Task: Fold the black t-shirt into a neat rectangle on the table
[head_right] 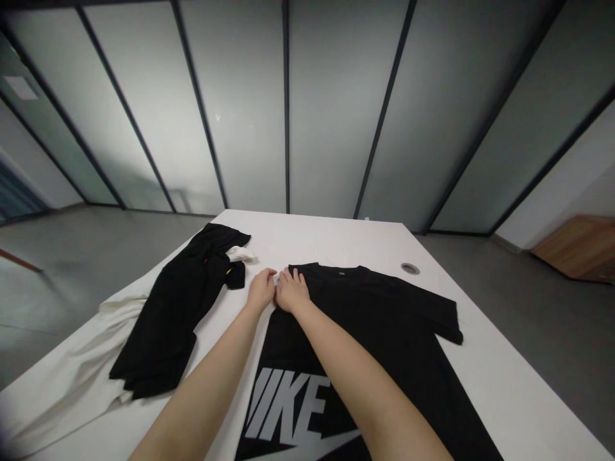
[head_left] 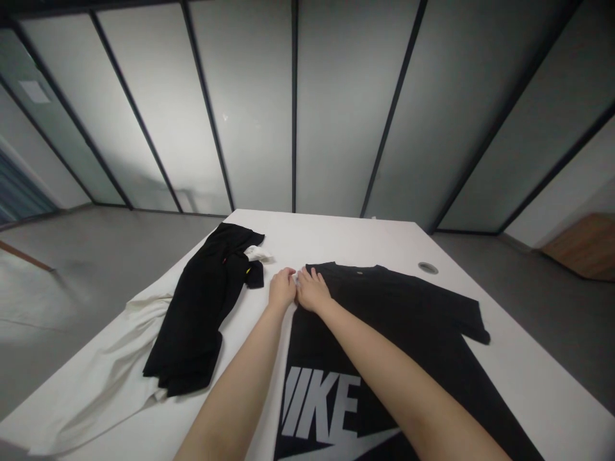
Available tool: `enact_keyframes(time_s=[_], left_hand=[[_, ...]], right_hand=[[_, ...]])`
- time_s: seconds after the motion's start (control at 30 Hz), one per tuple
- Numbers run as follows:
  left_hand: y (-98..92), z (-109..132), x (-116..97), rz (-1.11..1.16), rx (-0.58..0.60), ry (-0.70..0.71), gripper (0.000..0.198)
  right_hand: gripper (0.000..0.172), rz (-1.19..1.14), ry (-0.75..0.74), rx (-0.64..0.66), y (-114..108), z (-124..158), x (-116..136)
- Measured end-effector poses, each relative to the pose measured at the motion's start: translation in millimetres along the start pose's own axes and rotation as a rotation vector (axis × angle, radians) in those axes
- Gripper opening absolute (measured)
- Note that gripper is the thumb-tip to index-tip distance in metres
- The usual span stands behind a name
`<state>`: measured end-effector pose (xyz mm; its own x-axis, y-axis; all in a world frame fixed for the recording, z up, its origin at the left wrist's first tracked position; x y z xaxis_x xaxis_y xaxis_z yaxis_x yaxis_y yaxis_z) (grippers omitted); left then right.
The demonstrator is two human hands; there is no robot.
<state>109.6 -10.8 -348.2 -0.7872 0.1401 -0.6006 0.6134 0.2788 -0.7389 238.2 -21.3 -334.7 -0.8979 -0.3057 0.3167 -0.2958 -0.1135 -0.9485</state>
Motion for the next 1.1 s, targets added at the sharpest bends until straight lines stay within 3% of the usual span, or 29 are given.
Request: enact_keyframes(time_s=[0.23,0.37,0.5,0.67,0.93,1.1], left_hand=[[-0.9,-1.4,1.6,0.011,-0.004,-0.014,0.037],[-1.3,-0.5,1.0,0.015,0.002,-0.013,0.036],[-2.7,0.3,0.1,0.004,0.018,-0.007,0.035],[-3.7,0.1,-0.6,-0.020,0.025,-0.008,0.037],[-3.7,5.5,-11.2,-0.046,0.099,0.121,0.029],[-0.8,9.1,-14.4,-0.032,0.162,0.188,0.033]], right_hand=[[0.071,0.014,0.140,-0.043,1.4,-20.1,-0.9],[0.073,-0.005,0.136,0.025,1.1,-29.6,-8.3],[0.070,-0.008,0.105,0.004,-5.8,-32.3,-14.3],[0.063,0.002,0.105,-0.132,-8.7,-21.9,-14.0],[0.058,-0.051,0.067,-0.091,-6.6,-2.9,-22.3],[0.058,-0.050,0.097,-0.106,-18.4,38.5,-51.5]])
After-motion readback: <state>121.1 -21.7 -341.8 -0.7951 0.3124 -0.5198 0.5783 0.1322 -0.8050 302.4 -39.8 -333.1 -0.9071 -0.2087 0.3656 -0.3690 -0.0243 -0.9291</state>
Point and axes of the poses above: each hand's wrist, its own z-axis away from the middle knuckle, its own y-axis out of the palm, x = y × z, the point moved 2 cm from there along -z, towards the middle knuckle, and after that the axes turned 2 degrees about -z, right-handed, at the moved point
